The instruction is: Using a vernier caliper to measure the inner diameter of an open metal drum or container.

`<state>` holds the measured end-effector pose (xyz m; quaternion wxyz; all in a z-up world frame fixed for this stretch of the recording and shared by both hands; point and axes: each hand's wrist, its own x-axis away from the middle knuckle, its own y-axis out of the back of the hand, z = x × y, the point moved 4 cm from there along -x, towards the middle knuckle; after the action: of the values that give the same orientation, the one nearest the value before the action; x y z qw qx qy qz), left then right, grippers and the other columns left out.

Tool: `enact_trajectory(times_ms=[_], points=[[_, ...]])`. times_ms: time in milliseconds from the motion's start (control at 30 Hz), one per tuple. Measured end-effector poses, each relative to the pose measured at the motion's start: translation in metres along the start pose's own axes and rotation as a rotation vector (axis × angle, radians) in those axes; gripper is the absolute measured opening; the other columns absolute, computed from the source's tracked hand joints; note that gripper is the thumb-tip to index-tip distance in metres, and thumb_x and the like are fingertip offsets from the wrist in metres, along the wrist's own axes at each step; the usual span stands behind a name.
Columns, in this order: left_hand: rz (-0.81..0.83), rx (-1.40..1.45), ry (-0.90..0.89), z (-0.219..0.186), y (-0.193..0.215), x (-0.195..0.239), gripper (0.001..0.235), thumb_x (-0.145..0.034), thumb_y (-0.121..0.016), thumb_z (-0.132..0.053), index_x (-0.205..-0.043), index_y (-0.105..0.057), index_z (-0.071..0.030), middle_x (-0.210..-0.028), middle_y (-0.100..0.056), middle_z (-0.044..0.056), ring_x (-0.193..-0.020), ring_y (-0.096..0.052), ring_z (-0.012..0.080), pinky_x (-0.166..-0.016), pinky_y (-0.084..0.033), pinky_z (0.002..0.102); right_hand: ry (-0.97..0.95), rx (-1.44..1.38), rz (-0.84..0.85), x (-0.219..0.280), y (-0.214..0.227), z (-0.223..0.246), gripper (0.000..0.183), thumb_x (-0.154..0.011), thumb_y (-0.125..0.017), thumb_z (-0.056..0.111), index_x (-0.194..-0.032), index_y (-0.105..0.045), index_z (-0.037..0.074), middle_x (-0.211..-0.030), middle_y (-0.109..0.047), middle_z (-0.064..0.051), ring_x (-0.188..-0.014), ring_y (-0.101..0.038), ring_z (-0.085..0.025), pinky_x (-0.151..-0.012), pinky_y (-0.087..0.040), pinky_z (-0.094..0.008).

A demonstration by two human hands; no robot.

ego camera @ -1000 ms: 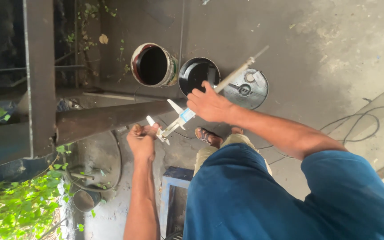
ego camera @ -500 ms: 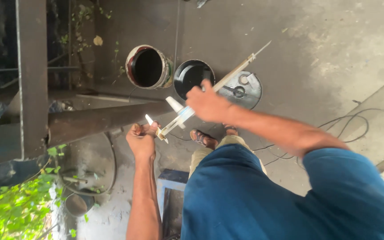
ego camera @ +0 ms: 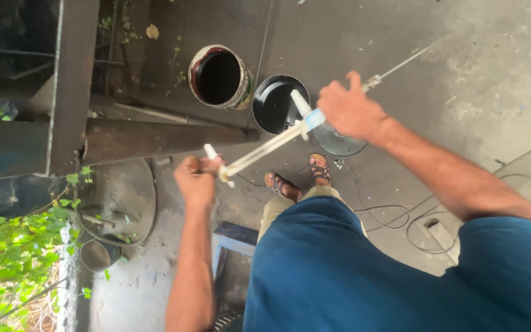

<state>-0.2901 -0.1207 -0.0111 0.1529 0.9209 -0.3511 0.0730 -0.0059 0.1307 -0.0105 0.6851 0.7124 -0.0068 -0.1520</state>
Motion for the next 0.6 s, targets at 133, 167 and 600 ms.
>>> enact_trajectory(times_ms=[133, 167, 600], points=[[-0.010, -0.004, 0.095, 0.005, -0.044, 0.008, 0.030, -0.085, -0.075, 0.009, -0.076, -0.049, -0.004, -0.085, -0.072, 0.015, -0.078, -0.073, 0.0178, -0.067, -0.056, 0.029, 0.026, -0.015, 0.023, -0.022, -0.003, 0.062, 0.012, -0.085, -0.060, 0.021, -0.090, -0.063, 0.010, -0.095, -0.056, -0.004, -0.099, -0.055, -0.022, -0.097, -0.039, -0.060], [0.012, 0.055, 0.079, 0.007, -0.052, 0.005, 0.033, -0.084, -0.075, 0.009, -0.075, -0.047, -0.005, -0.085, -0.073, 0.014, -0.077, -0.072, 0.0163, -0.067, -0.056, 0.028, 0.035, -0.014, 0.036, -0.028, 0.000, 0.078, 0.014, -0.085, -0.061, 0.021, -0.092, -0.063, 0.009, -0.093, -0.056, -0.005, -0.098, -0.055, -0.024, -0.094, -0.039, -0.060], [0.075, 0.109, 0.019, -0.001, -0.029, 0.000, 0.045, -0.084, -0.074, 0.013, -0.077, -0.036, -0.009, -0.081, -0.071, 0.016, -0.074, -0.068, 0.0130, -0.064, -0.053, 0.027, -0.032, -0.019, 0.031, -0.030, -0.006, 0.085, 0.016, -0.085, -0.060, 0.021, -0.098, -0.062, 0.012, -0.097, -0.055, -0.005, -0.099, -0.055, -0.024, -0.095, -0.039, -0.063]])
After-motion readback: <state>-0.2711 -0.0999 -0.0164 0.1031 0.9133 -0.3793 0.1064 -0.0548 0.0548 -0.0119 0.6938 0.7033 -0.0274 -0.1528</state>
